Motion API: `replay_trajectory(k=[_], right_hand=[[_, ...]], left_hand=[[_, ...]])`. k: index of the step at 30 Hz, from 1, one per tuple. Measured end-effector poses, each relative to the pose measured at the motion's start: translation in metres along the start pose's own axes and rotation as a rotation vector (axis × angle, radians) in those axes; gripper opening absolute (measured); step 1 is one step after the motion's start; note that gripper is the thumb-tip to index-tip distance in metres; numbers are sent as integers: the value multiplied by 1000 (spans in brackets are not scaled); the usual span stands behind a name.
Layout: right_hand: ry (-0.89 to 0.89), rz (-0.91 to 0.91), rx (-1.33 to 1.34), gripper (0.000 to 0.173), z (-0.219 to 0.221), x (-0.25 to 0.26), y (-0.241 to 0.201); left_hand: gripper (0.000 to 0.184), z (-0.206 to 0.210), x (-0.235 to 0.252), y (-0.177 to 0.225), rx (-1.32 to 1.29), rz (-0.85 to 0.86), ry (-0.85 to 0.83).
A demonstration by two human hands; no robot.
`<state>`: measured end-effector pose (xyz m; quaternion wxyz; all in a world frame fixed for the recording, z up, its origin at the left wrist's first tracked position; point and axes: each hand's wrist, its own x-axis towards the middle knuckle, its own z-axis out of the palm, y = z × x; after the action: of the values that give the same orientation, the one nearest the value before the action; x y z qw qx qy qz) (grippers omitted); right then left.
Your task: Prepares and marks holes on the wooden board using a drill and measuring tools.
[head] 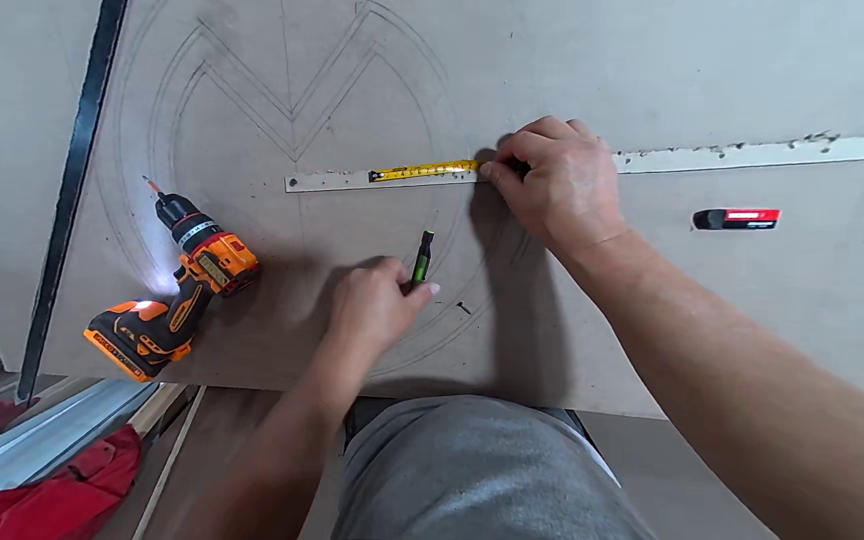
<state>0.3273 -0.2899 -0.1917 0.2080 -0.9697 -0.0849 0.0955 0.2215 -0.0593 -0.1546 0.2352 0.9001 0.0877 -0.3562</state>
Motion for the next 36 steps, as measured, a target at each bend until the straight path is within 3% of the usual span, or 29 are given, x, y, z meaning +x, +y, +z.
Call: replay_trajectory(k=[2,5,8,11,15,18,21,24,28,36], right_hand=[[-5,6,-9,26,0,0,0],[0,3,-22,26,0,0,1],[6,-2,-14,28,0,0,1],[12,6,-13,27,0,-1,1],[26,9,-13,26,0,-1,0],[28,13,-25,27,2,-2,1],[30,17,-27,26,2,-2,0],[28,22,-22,25,1,-1,-1],[25,30,-29,26,2,-1,-1],[19,29,-19,25,1,-1,-2]], left_hand=[[47,12,2,14,160,36,-36],[29,8,8,19,123,46,-110],[12,-10,9,-7,-323,130,77],[5,-33,22,-39,-779,269,322],[27,-59,51,-54,-1087,422,397],[55,-65,67,-54,-1070,500,360],[31,-59,78,-53,-1002,532,399],[11,-52,83,-48,-967,459,454],[18,-53,88,-50,-891,457,379],[7,-67,96,-41,-699,368,330]])
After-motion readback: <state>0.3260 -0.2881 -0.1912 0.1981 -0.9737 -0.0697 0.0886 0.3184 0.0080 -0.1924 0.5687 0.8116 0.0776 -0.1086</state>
